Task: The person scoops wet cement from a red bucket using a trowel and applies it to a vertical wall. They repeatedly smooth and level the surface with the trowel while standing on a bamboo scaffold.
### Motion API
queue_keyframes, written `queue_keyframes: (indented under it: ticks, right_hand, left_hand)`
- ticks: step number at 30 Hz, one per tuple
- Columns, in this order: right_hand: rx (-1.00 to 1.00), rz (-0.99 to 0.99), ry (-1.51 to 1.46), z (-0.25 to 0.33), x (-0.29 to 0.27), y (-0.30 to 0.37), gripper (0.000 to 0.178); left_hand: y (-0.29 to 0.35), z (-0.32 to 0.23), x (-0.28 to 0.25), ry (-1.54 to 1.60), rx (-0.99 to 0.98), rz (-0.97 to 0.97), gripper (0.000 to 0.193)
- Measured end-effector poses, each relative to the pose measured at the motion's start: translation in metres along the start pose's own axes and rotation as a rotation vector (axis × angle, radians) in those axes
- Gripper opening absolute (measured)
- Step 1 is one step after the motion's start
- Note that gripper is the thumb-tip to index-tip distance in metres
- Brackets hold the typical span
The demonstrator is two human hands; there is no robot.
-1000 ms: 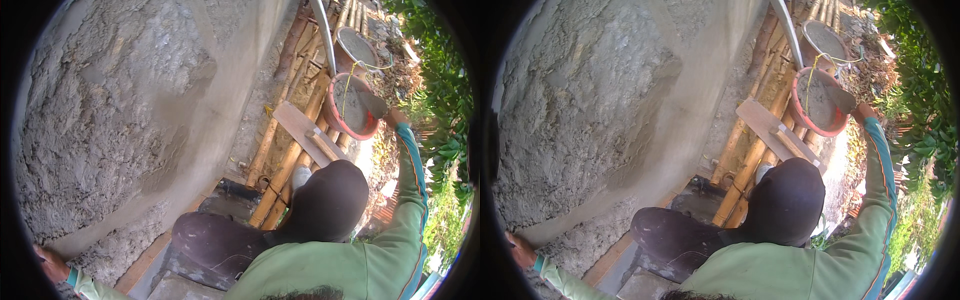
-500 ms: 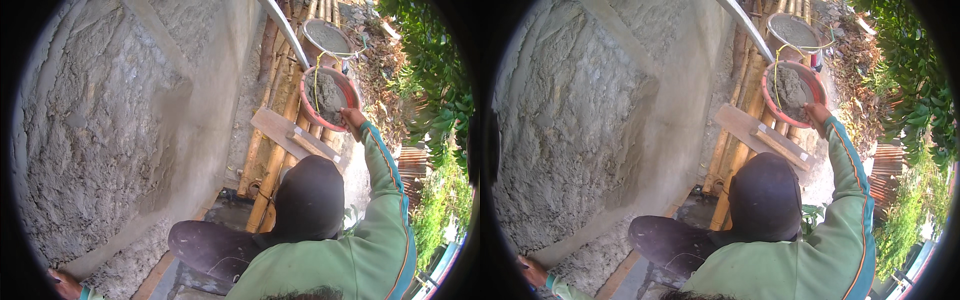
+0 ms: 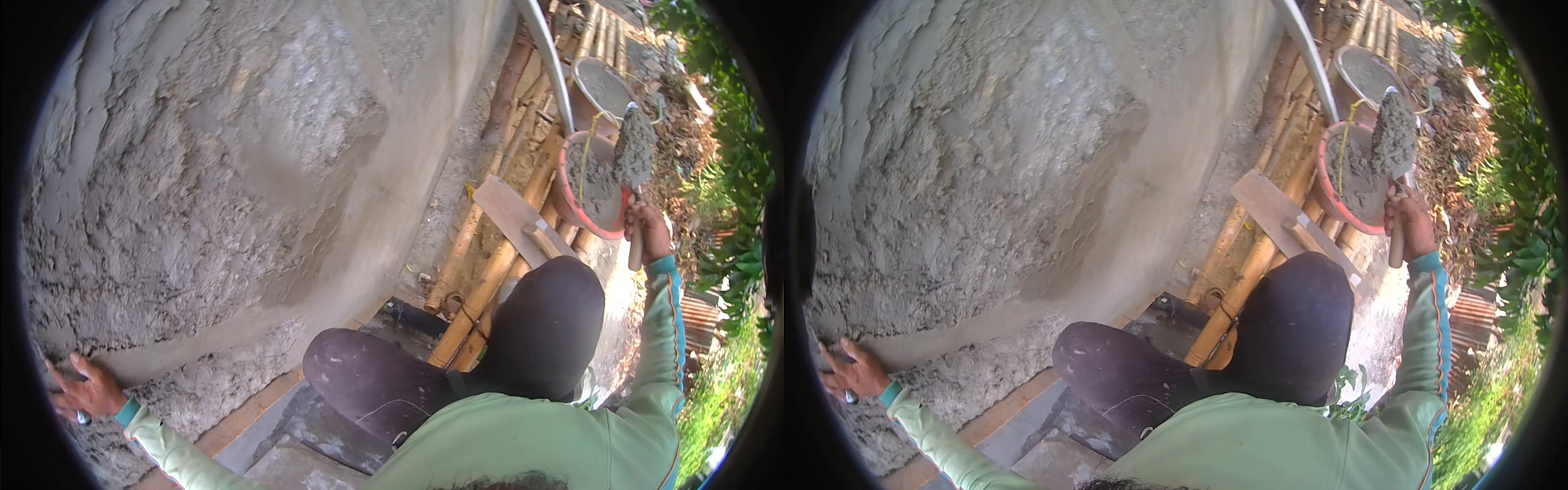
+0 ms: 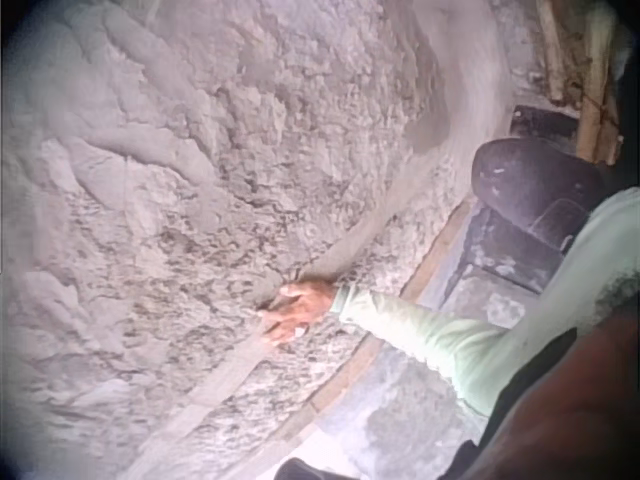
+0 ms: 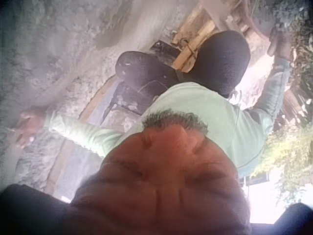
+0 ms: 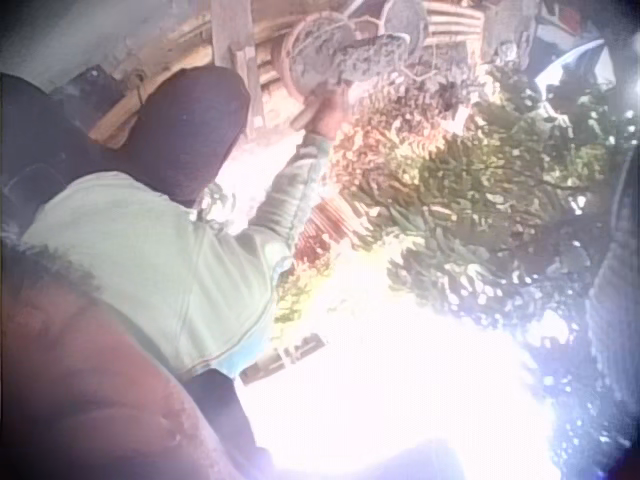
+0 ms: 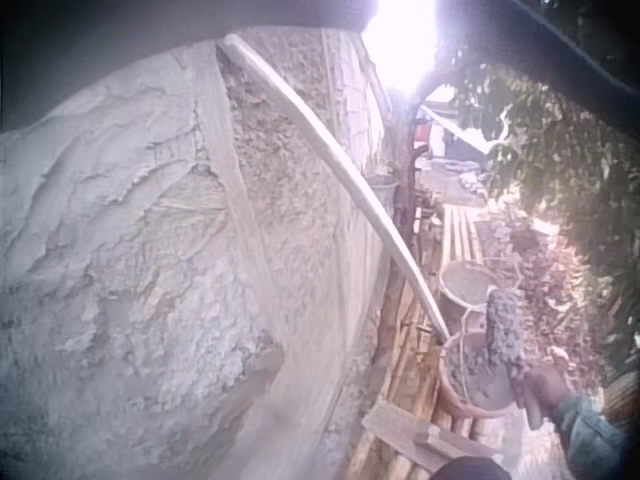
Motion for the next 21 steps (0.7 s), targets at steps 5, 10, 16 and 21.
queue_keyframes:
  ticks: [5,10,16,21]
  right_hand:
    - [-0.059,0.376,-0.258,0.035,0.143,0.010,0.031]
    - [0.219,0.674,-0.793,-0.006,0.248,-0.037,0.030]
    - [0.158,0.283,-0.801,-0.068,0.328,-0.058,0.029]
    - [0.225,-0.081,-0.693,-0.117,0.468,-0.126,0.030]
  left_hand:
    - [-0.002,-0.001,-0.008,-0.036,-0.031,0.020,0.059]
    - [0.011,-0.006,-0.002,0.003,-0.047,0.060,0.063]
    - [0.010,-0.003,-0.010,-0.058,-0.073,0.108,0.061]
    - [0.009,-0.009,-0.004,-0.078,-0.082,0.133,0.061]
Point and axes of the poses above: each hand's wrist, its own y-axis away from the middle knuckle, its own x-axis out of the palm, z = x × y, the point moved 5 cm from there along -y, towards the middle knuckle
